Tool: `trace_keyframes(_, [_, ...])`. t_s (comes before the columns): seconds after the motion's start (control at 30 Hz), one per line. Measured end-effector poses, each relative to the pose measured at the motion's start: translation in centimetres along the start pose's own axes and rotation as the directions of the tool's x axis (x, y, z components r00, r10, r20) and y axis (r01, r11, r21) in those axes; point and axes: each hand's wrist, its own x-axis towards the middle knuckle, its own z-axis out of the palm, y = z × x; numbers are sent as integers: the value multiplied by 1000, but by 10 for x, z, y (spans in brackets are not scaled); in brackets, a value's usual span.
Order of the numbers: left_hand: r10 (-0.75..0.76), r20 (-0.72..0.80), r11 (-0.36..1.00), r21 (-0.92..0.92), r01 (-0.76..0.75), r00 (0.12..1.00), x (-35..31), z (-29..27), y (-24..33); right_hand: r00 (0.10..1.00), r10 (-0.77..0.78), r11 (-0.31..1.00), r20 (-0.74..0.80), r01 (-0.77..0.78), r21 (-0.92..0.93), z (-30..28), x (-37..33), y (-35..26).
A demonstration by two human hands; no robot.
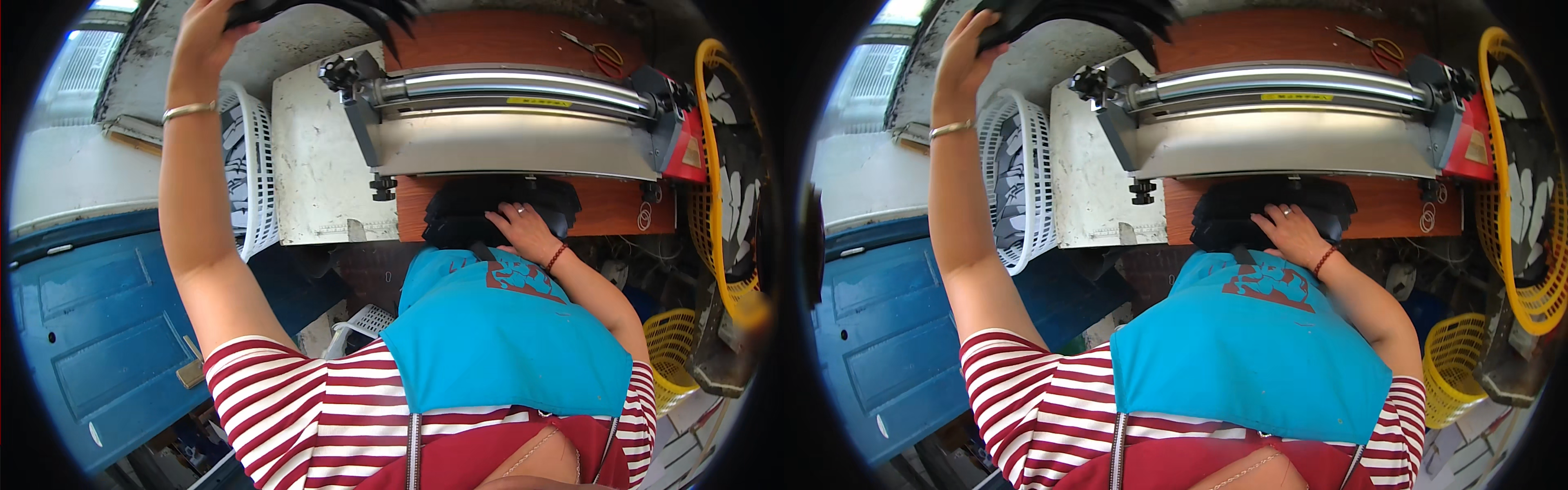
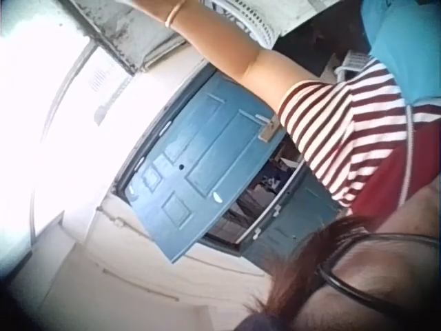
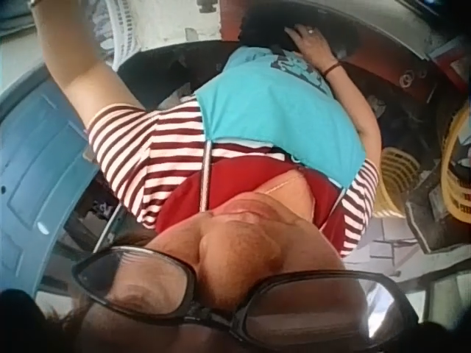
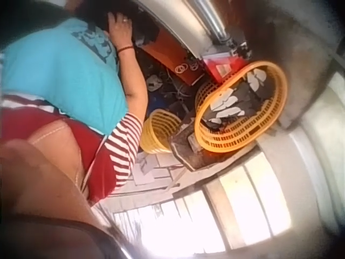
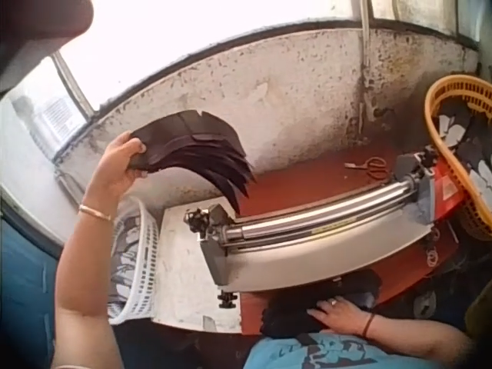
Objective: The recorder is feeding black and grey shoe upper components through a roller machine to flatten or glue them.
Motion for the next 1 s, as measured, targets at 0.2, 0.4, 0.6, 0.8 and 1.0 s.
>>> trace_keyframes(0.2, [74, -383, 989, 149, -17, 921, -78, -151, 22, 998, -33, 996, 62, 29, 79, 4, 6, 3])
trace_keyframes(0.4, [229, -608, 852, 503, 146, 761, -131, -235, -30, 983, -39, 972, 177, -4, 236, -8, 24, 5])
trace_keyframes(0.6, [435, -536, 193, 840, 507, 724, -162, -287, -89, 937, 23, 815, 348, -219, 537, -53, 46, 20])
trace_keyframes(0.8, [-54, -238, 91, 966, 242, 970, -211, -319, -275, 988, 155, 987, -3, -155, -43, -44, 42, 2])
trace_keyframes(1.0, [-78, -283, 572, 773, 275, 956, -199, -218, -299, 989, 17, 988, -148, -39, -151, -26, 9, -24])
